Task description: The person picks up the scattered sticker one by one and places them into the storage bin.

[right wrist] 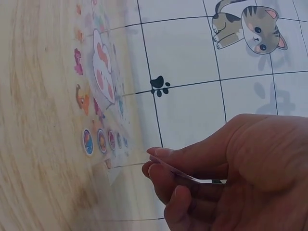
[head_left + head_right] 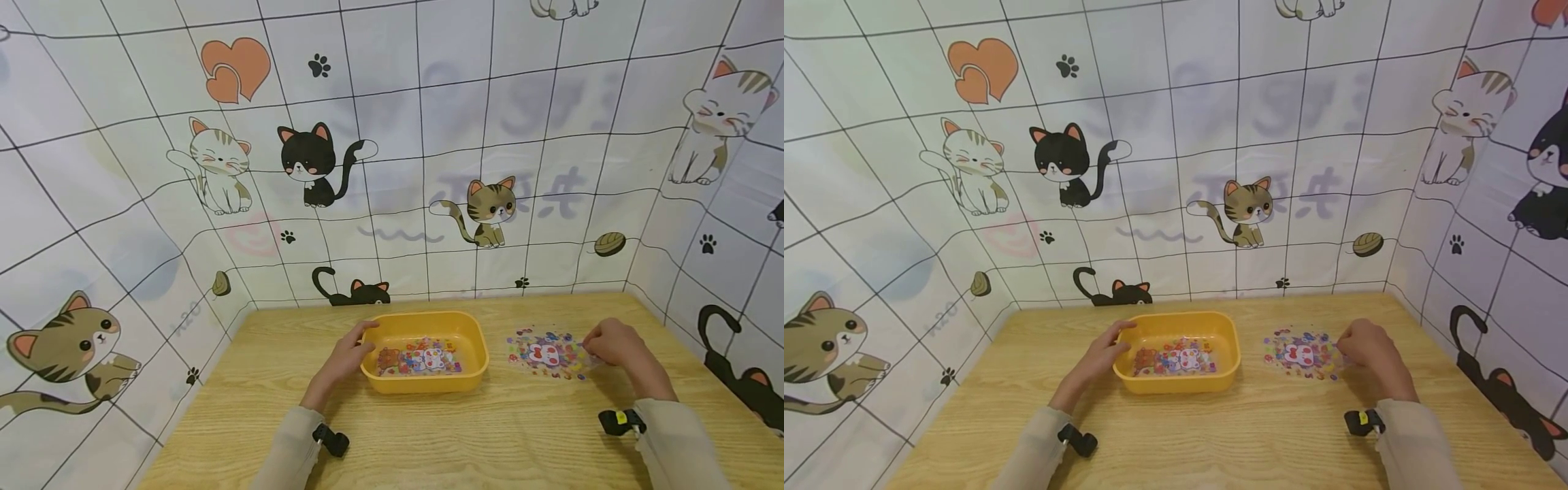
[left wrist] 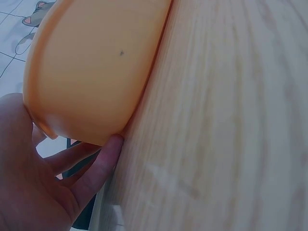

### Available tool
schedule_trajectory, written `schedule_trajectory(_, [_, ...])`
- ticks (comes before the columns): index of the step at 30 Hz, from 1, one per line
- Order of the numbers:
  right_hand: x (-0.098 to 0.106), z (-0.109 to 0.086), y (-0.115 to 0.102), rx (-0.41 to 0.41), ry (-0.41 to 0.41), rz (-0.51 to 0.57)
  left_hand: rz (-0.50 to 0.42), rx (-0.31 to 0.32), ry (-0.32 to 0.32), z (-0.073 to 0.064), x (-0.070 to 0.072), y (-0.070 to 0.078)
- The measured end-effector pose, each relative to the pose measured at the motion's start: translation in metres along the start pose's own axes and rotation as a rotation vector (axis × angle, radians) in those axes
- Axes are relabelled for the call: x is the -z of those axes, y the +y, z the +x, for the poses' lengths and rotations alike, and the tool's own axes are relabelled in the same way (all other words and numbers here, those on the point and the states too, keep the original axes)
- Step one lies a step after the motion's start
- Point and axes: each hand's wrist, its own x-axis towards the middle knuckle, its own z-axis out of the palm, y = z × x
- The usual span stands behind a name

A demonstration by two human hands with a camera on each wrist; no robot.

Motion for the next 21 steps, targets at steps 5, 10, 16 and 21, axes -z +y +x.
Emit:
schedule_trajectory(5, [0.003, 0.000, -0.002, -0.011, 0.017, 0.019, 0.003, -0.002, 0.003, 0.000, 0.000, 0.000])
schedule_trajectory(10, [0.007, -0.003, -0.007, -0.015, 0.015, 0.039, -0.008, 0.019, -0.005, 0.000, -0.001, 0.000])
schedule_trajectory(16, [0.011, -0.006, -0.012, 0.002, 0.014, 0.041, -0.022, 0.031, -0.009, 0.000, 0.000, 0.000])
schedule_trajectory(21, [0.013, -0.008, -0.014, 0.013, 0.024, 0.033, -0.006, 0.020, -0.009, -0.001, 0.000, 0.001])
